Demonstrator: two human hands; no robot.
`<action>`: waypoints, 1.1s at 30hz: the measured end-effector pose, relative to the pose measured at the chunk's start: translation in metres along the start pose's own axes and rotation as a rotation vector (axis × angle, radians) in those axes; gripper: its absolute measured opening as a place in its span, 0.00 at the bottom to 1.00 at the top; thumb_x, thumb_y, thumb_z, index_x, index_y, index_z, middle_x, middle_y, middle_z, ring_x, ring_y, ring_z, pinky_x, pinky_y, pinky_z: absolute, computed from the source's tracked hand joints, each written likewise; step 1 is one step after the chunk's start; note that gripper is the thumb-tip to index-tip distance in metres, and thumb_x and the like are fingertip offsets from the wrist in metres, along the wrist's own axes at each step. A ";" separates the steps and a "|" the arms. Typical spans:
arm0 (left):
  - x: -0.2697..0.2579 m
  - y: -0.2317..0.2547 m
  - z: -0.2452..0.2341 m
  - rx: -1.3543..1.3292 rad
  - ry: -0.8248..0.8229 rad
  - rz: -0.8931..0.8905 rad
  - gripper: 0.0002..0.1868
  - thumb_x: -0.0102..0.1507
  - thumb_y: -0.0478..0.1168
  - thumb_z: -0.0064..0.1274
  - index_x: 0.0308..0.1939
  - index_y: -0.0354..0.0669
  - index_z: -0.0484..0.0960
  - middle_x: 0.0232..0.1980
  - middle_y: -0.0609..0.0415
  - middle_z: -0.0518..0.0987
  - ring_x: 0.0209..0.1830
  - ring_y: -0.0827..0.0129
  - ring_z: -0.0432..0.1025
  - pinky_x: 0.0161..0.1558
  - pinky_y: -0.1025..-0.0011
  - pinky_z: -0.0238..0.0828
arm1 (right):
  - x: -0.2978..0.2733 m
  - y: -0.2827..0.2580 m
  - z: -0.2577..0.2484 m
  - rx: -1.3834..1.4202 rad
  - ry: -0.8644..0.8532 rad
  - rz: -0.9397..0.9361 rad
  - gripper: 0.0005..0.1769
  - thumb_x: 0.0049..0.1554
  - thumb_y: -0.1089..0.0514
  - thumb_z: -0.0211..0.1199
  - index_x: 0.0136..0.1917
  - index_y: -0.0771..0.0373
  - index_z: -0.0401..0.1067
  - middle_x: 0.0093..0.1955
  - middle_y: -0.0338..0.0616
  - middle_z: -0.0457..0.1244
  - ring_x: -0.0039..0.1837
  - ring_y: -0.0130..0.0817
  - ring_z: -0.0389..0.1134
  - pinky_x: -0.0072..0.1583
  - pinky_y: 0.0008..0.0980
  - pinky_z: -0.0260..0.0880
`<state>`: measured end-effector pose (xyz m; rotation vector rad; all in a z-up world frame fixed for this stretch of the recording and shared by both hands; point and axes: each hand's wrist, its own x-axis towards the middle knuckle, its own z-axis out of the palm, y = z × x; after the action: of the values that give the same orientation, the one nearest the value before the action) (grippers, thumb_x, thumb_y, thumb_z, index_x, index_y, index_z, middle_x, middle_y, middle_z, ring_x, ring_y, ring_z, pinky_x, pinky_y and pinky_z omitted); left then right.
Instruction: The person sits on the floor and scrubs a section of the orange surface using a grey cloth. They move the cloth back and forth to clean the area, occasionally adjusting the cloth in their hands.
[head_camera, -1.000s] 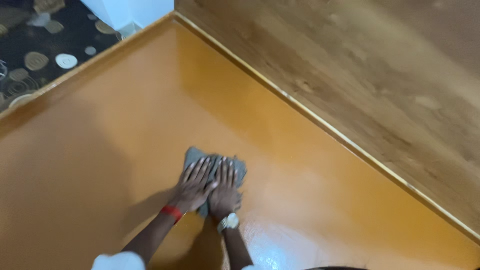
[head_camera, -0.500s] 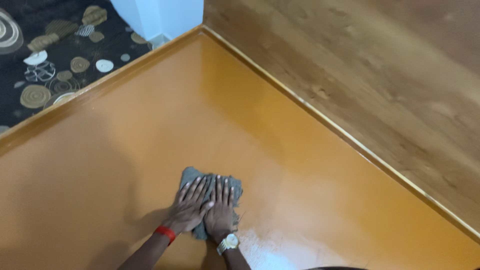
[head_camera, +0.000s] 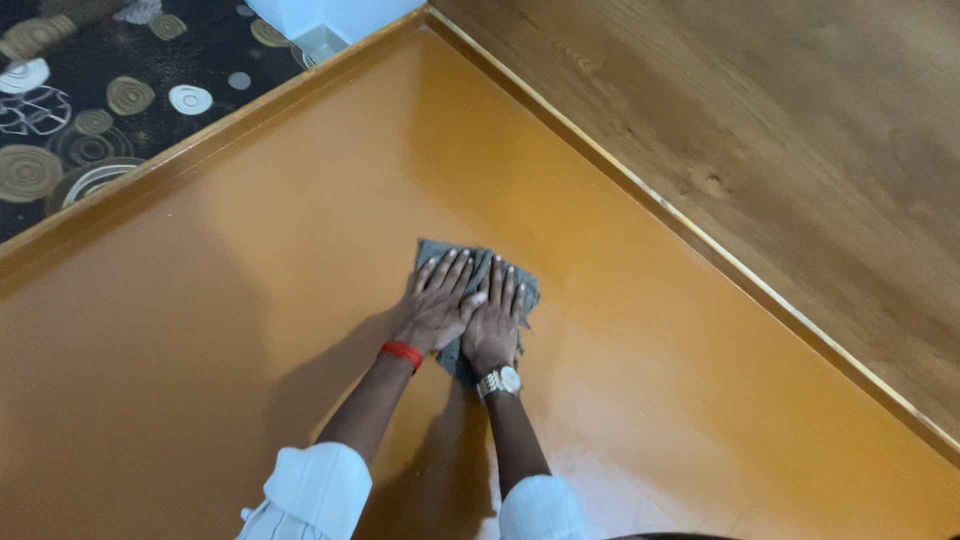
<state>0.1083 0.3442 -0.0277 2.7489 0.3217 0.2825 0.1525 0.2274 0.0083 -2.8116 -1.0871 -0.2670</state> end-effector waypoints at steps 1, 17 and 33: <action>0.009 -0.004 -0.001 -0.007 0.026 0.019 0.41 0.72 0.64 0.21 0.78 0.38 0.54 0.84 0.52 0.49 0.84 0.63 0.39 0.79 0.57 0.25 | 0.009 0.002 0.004 0.041 -0.010 0.019 0.36 0.62 0.53 0.39 0.80 0.70 0.49 0.86 0.52 0.37 0.86 0.51 0.33 0.80 0.53 0.30; -0.133 -0.017 -0.046 0.074 0.014 0.074 0.42 0.72 0.64 0.23 0.78 0.34 0.50 0.84 0.48 0.46 0.84 0.59 0.36 0.78 0.56 0.25 | -0.095 -0.078 -0.032 0.121 -0.026 -0.043 0.36 0.63 0.53 0.38 0.80 0.73 0.48 0.87 0.57 0.37 0.86 0.53 0.32 0.81 0.51 0.29; -0.204 -0.038 -0.081 0.056 0.088 0.042 0.40 0.72 0.63 0.25 0.77 0.35 0.54 0.83 0.48 0.50 0.83 0.60 0.40 0.78 0.56 0.28 | -0.125 -0.140 -0.051 0.048 -0.091 -0.117 0.39 0.60 0.52 0.39 0.80 0.71 0.45 0.86 0.57 0.36 0.85 0.55 0.32 0.79 0.55 0.27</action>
<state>-0.1126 0.3528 0.0011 2.8066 0.2993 0.4120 -0.0392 0.2395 0.0387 -2.7469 -1.2613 -0.1230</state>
